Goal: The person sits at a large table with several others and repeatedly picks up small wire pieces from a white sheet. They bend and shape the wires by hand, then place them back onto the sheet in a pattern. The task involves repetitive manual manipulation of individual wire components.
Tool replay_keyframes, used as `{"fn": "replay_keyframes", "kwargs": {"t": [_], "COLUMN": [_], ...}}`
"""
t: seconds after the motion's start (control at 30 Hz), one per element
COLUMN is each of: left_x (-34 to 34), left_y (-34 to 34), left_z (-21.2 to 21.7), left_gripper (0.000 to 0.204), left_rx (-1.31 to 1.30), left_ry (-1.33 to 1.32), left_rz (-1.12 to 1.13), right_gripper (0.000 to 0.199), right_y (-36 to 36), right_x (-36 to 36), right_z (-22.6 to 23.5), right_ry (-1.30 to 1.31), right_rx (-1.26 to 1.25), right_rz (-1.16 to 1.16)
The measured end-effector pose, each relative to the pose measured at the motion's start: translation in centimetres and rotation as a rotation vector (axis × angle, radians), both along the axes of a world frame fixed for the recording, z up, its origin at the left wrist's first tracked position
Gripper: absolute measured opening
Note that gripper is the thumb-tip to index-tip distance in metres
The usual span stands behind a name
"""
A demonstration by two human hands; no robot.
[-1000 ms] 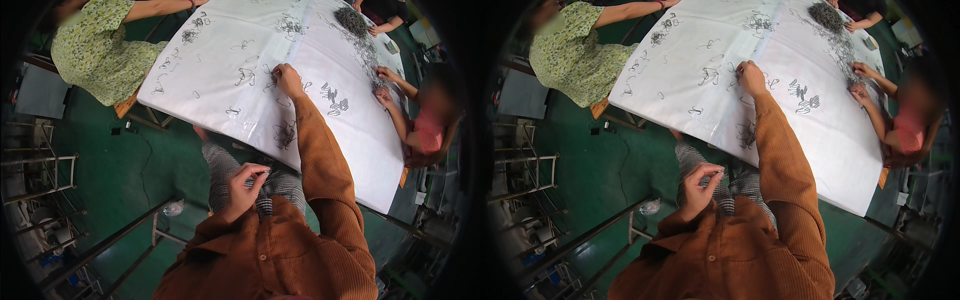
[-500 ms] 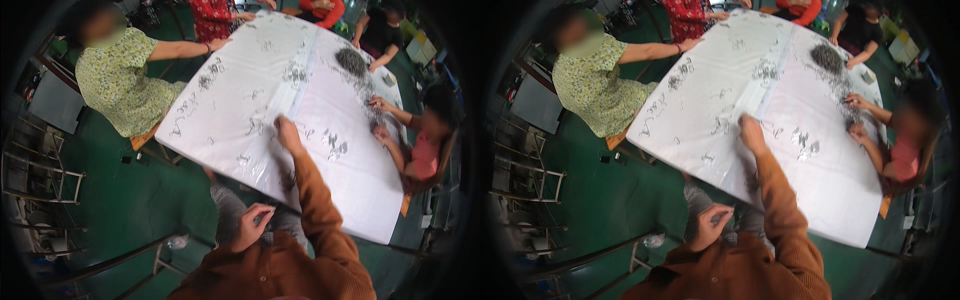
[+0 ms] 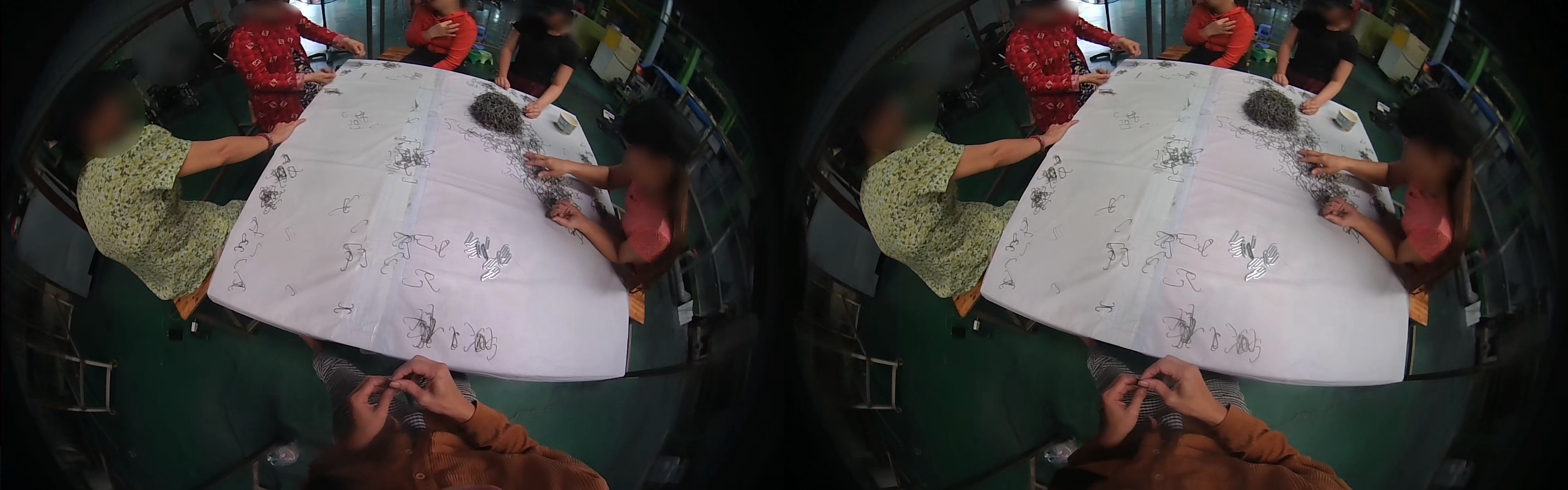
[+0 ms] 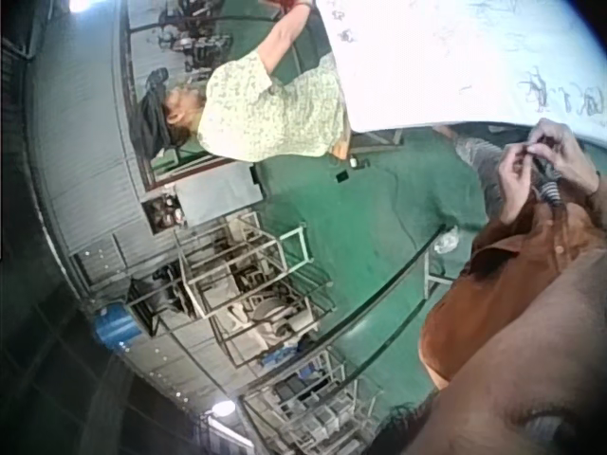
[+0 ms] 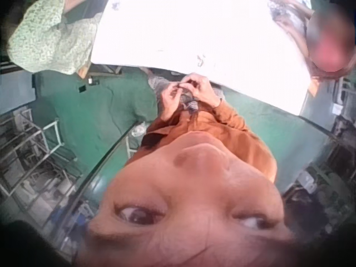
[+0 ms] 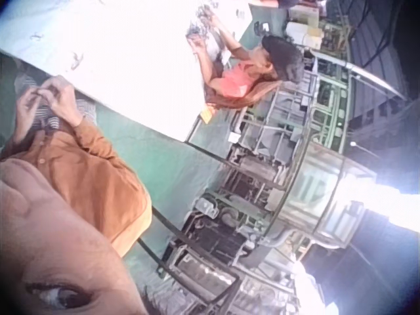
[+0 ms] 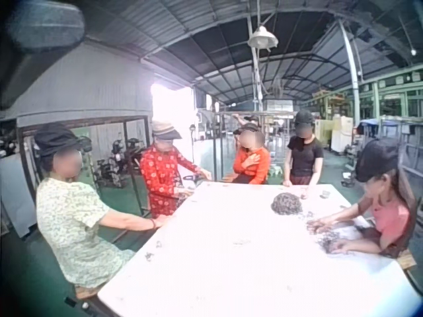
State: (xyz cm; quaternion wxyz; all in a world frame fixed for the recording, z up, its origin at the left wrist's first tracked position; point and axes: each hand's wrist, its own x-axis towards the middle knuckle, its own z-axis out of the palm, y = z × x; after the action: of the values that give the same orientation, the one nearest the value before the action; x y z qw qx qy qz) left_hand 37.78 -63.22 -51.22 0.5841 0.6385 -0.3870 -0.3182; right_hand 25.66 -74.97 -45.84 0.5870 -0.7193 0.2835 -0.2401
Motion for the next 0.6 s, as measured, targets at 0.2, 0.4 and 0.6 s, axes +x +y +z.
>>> {"fn": "replay_keyframes", "kwargs": {"t": [0.2, 0.4, 0.6], "left_x": [0.5, 0.5, 0.7], "left_y": [0.6, 0.9, 0.7], "left_z": [0.4, 0.9, 2.3], "left_gripper": [0.011, 0.014, 0.017], "left_rx": [-0.039, -0.038, -0.039], "left_ry": [-0.029, 0.051, -0.082], "left_rz": [0.024, 0.083, 0.088], "right_gripper": [0.008, 0.009, 0.012], "right_y": [-0.1, 0.3, 1.2], "right_x": [0.8, 0.5, 0.8], "right_z": [0.3, 0.1, -0.1], "right_ry": [0.036, 0.103, 0.074], "right_rx": [0.121, 0.048, -0.114], "right_rz": [-0.003, 0.016, -0.082]}}
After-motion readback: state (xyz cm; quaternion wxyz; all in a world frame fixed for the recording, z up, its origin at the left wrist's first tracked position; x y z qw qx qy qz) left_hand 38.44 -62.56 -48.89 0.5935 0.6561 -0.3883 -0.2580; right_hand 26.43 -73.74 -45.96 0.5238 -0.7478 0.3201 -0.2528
